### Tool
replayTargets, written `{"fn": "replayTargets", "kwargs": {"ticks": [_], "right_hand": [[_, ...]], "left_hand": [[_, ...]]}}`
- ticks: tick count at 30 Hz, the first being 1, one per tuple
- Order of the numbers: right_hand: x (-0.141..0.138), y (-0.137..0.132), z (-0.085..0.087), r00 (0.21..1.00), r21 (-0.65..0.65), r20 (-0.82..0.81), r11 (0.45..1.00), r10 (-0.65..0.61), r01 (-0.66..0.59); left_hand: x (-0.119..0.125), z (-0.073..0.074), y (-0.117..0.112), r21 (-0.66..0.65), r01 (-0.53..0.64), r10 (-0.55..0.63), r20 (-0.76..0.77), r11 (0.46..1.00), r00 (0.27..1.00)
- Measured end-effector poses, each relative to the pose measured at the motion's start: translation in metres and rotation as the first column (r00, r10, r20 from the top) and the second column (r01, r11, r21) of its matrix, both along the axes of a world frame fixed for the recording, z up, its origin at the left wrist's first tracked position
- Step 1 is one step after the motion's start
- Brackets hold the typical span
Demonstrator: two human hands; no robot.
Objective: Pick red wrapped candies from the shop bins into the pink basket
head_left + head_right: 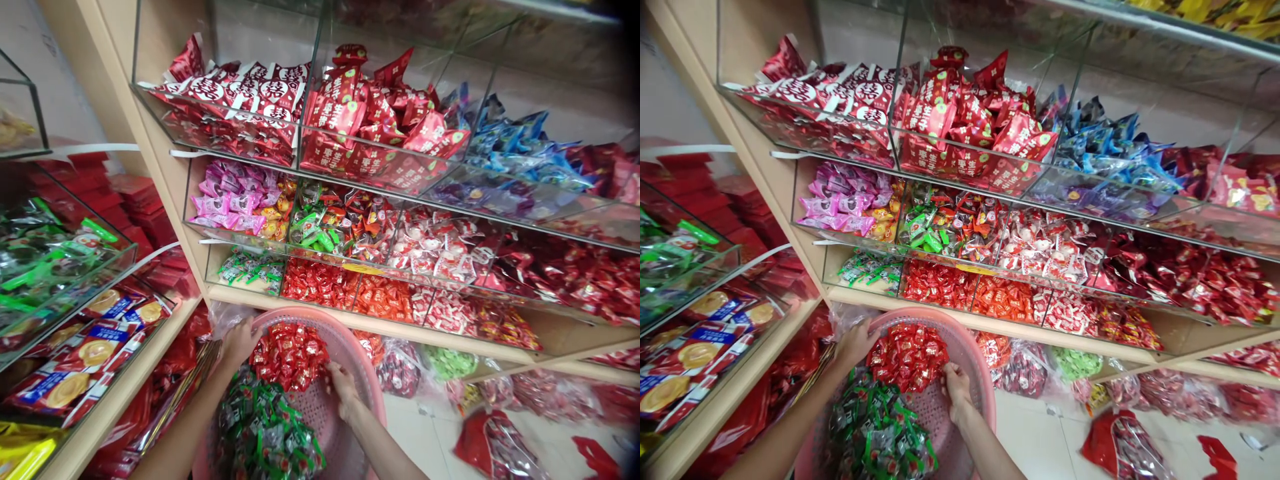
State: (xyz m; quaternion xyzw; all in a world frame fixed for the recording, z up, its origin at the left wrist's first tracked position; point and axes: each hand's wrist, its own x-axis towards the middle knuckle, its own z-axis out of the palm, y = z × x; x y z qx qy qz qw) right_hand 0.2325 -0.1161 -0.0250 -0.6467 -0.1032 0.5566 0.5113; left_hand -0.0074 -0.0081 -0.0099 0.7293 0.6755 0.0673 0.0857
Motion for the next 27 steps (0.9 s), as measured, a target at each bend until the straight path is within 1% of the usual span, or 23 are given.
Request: {"fn": "replayTargets", "kwargs": {"ticks": [3,5,7,9,12,14,16,18,20,24,27], "right_hand": [[0.004,-0.004,0.008,0.999,0.093,0.018,0.995,0.046,-0.048],[0.007,-0.005,0.011,0.994,0.186,0.043,0.977,0.1,-0.106],[0.011,-0.004,0.01,0.983,0.238,0.087,0.955,0.159,-0.175],[0.017,0.0,0.007,0.966,0.239,0.168,0.942,0.197,-0.233],[0.024,0.009,0.002,0.915,0.223,0.355,0.933,0.193,-0.283],[0.023,0.015,-0.001,0.878,0.222,0.438,0.922,0.195,-0.316],[0.019,0.02,-0.003,0.866,0.219,0.443,0.909,0.232,-0.355],[0.011,0.024,-0.005,0.868,0.217,0.413,0.896,0.276,-0.388],[0.002,0.028,-0.007,0.859,0.214,0.423,0.889,0.29,-0.405],[-0.009,0.034,-0.013,0.827,0.205,0.504,0.896,0.249,-0.395],[-0.012,0.037,-0.018,0.88,0.199,0.428,0.929,0.204,-0.313]], "left_hand": [[-0.001,-0.001,0.001,-0.002,0.006,-0.006,-0.007,1.0,1.0],[-0.001,-0.002,0.001,-0.006,0.003,-0.003,-0.014,1.0,1.0],[-0.001,-0.002,0.001,-0.009,-0.005,0.005,-0.02,1.0,1.0],[-0.001,-0.003,0.001,-0.011,-0.009,0.008,-0.024,1.0,1.0],[-0.001,-0.003,0.001,-0.009,-0.007,0.007,-0.025,1.0,1.0],[-0.001,-0.003,0.001,-0.011,-0.004,0.004,-0.027,1.0,1.0],[-0.001,-0.003,0.002,-0.021,-0.005,0.005,-0.031,1.0,1.0],[-0.001,-0.003,0.002,-0.028,-0.007,0.007,-0.026,1.0,1.0],[0.0,-0.002,0.002,-0.026,-0.007,0.006,-0.017,1.0,1.0],[0.001,0.002,0.0,-0.028,-0.006,0.006,-0.009,1.0,1.0],[0.001,0.006,-0.001,-0.04,-0.014,0.013,-0.013,0.999,1.0]]}}
